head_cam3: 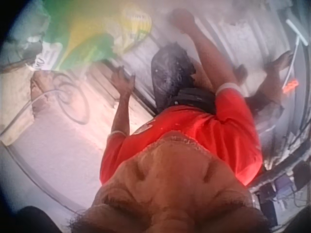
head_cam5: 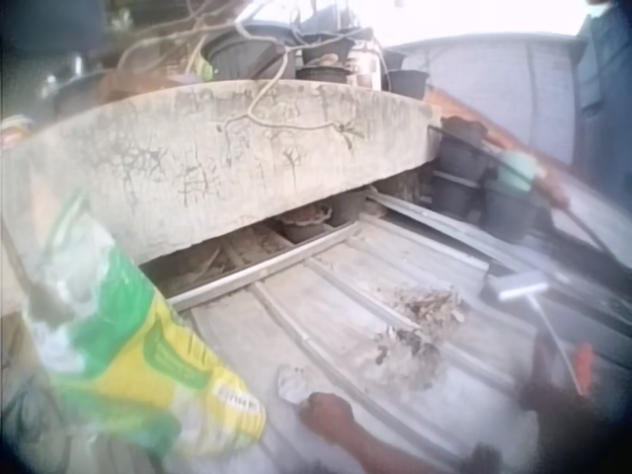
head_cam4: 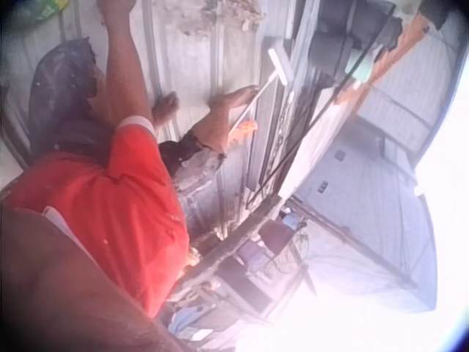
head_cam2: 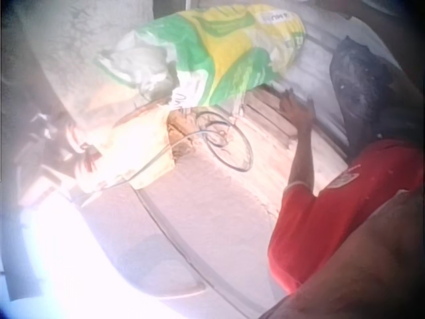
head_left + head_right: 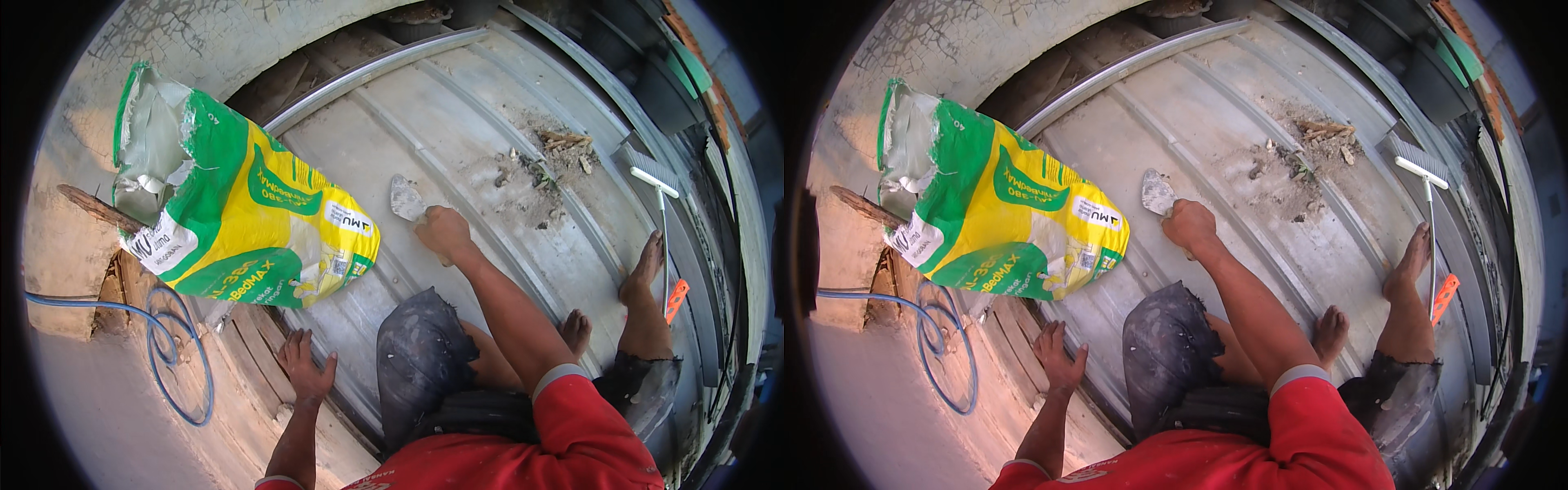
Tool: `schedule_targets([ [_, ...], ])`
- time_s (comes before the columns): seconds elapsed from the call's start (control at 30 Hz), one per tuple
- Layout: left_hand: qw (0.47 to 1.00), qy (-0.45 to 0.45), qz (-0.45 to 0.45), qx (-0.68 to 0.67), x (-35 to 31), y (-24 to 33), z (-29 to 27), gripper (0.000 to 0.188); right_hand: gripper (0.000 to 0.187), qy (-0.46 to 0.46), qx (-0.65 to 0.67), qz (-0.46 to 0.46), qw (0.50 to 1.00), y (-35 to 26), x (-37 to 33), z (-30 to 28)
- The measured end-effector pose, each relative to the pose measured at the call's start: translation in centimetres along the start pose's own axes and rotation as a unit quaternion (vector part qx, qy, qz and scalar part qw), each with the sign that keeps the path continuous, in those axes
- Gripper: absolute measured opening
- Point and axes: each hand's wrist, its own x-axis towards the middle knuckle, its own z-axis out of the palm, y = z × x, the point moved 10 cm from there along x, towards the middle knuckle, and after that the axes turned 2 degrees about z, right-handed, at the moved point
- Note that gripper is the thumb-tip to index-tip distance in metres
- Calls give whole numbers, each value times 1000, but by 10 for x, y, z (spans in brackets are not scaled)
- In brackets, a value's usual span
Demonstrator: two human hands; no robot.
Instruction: The person sits on a corrugated metal roof and uses a hand trowel to scrape debris and dust into a pile. They occasionally use a long-handled brush to sweep the debris. A bag of construction material is visible nearby.
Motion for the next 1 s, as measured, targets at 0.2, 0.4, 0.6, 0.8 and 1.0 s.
schedule_targets([
  [0.2, 1000, -6, -1, 8, -1, 0, 1, 75, 47, 29, 18, 36, 999, 16, 6, -9],
  [0.4, 1000, -13, 1, 9, -1, 0, 2, 75, 47, 39, 4, 49, 998, 32, 4, -23],
  [0.6, 1000, -8, 5, 9, -2, -1, 1, 75, 46, 52, -21, 32, 998, 37, -10, -41],
  [0.8, 1000, -11, 6, 18, -2, -2, 4, 77, 46, 73, 86, 73, 991, 71, -39, -87],
  [1.0, 1000, -11, 11, 19, -1, 1, 2, 77, 45, -30, 24, -28, 999, 49, -55, -51],
])
